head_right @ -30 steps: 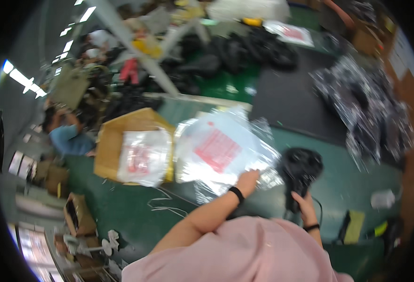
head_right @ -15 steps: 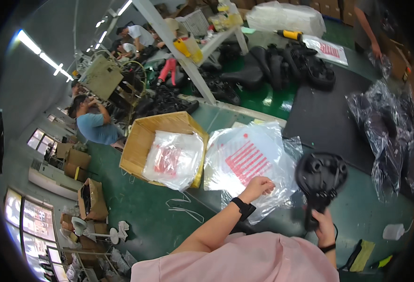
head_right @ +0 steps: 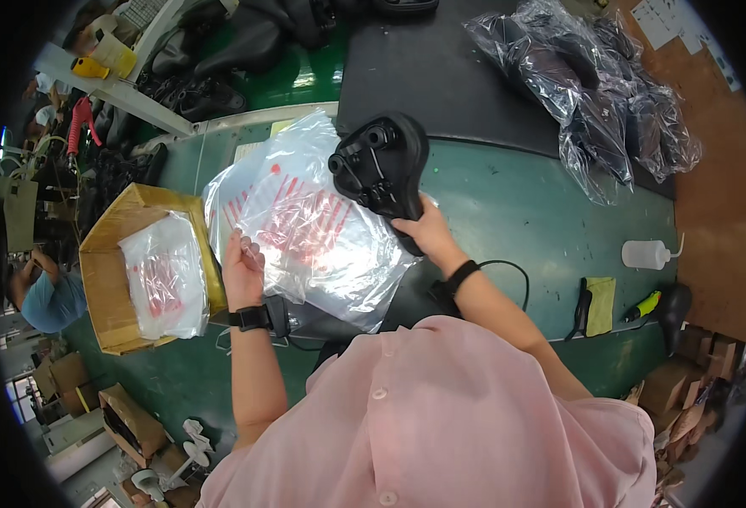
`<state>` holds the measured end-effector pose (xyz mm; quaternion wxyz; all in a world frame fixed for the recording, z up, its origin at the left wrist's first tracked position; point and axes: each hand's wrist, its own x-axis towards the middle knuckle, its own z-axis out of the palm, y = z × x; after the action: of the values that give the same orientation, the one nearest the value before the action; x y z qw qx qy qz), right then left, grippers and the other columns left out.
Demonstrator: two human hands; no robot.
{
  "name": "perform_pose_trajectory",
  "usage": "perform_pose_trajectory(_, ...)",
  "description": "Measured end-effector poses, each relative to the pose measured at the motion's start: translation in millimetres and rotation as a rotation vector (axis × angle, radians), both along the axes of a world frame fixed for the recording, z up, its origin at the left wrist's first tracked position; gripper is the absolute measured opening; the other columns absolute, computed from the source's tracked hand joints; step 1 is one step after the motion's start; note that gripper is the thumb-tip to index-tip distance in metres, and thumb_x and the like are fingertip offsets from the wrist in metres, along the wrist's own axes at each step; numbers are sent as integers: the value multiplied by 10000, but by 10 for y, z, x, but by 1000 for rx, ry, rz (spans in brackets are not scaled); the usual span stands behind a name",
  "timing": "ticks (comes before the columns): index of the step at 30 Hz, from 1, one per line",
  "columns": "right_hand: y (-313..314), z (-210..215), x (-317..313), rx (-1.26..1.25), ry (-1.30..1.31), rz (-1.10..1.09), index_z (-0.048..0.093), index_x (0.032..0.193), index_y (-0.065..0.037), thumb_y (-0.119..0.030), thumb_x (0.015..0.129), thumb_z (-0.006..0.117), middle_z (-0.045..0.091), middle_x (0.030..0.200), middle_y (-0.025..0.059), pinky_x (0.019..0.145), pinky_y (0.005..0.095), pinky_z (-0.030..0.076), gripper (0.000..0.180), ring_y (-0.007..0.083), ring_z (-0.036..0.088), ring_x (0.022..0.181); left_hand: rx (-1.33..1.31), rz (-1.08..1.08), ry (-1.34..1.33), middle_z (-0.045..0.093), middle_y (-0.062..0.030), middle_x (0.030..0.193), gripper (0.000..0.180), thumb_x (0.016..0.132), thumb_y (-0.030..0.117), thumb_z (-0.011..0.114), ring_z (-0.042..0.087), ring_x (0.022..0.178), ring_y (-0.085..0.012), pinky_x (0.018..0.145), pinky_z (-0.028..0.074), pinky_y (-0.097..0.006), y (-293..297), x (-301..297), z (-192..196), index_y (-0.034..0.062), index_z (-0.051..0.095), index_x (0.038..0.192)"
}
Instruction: The person repeatedly picks up black bicycle seats from a pile on a green workbench, places them into clear plastic bags, and sets the packaged items aside. The process involves handling the seats one at a time, opening the bags, and ensuring the seats fit inside before moving to the next item.
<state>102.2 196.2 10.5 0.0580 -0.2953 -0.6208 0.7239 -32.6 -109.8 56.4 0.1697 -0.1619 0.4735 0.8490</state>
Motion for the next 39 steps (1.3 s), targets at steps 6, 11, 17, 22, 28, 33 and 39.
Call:
perform_pose_trajectory(6,-82,947,221,368,108,254,464,1299,-5,-13,719,742,640,1135,134,928,310,454,644,202,613,1031,-300,-314,146,453,73,638,121,950,190,587,374,475,-11,406,269,-175,420,154,31,78,603,994)
perform_pose_trajectory(11,-422,748,205,914,265,462,516,1205,-93,-56,639,760,610,1055,156,789,424,510,618,348,604,991,194,-103,-39,645,-101,1018,298,976,220,517,640,821,-186,713,532,-281,410,176,-630,23,566,1194)
perform_pose_trajectory(17,-431,468,143,1073,16,628,514,1122,-104,-78,646,765,586,927,133,695,438,507,539,343,616,872,-262,-86,194,697,-70,895,186,934,111,582,654,815,-140,702,523,-260,386,10,49,-12,680,1032)
perform_pose_trajectory(22,-325,685,71,790,-235,727,496,1159,-83,-147,733,749,621,948,179,743,464,492,500,388,622,885,-821,-323,831,651,-13,709,126,863,69,667,546,587,-91,553,426,-238,628,439,942,-9,724,943)
perform_pose_trajectory(28,-435,724,285,821,-229,658,457,1197,-83,-186,750,757,621,974,185,753,462,491,548,387,625,903,-1018,-434,793,554,-14,618,163,868,79,659,517,545,-98,534,439,-273,807,424,1038,45,688,1025)
perform_pose_trajectory(33,-609,851,292,1173,-31,742,475,1122,-22,1,699,649,587,830,183,633,447,518,458,370,640,776,-651,-145,517,487,35,600,131,933,141,594,424,447,-33,396,319,-192,419,-47,748,56,627,1027)
perform_pose_trajectory(39,-393,862,47,1149,-69,811,480,1128,-52,-24,730,643,605,865,195,659,443,519,431,362,645,819,-902,-592,1141,669,-82,831,114,848,24,655,610,700,-144,631,471,-263,660,658,1024,34,673,961)
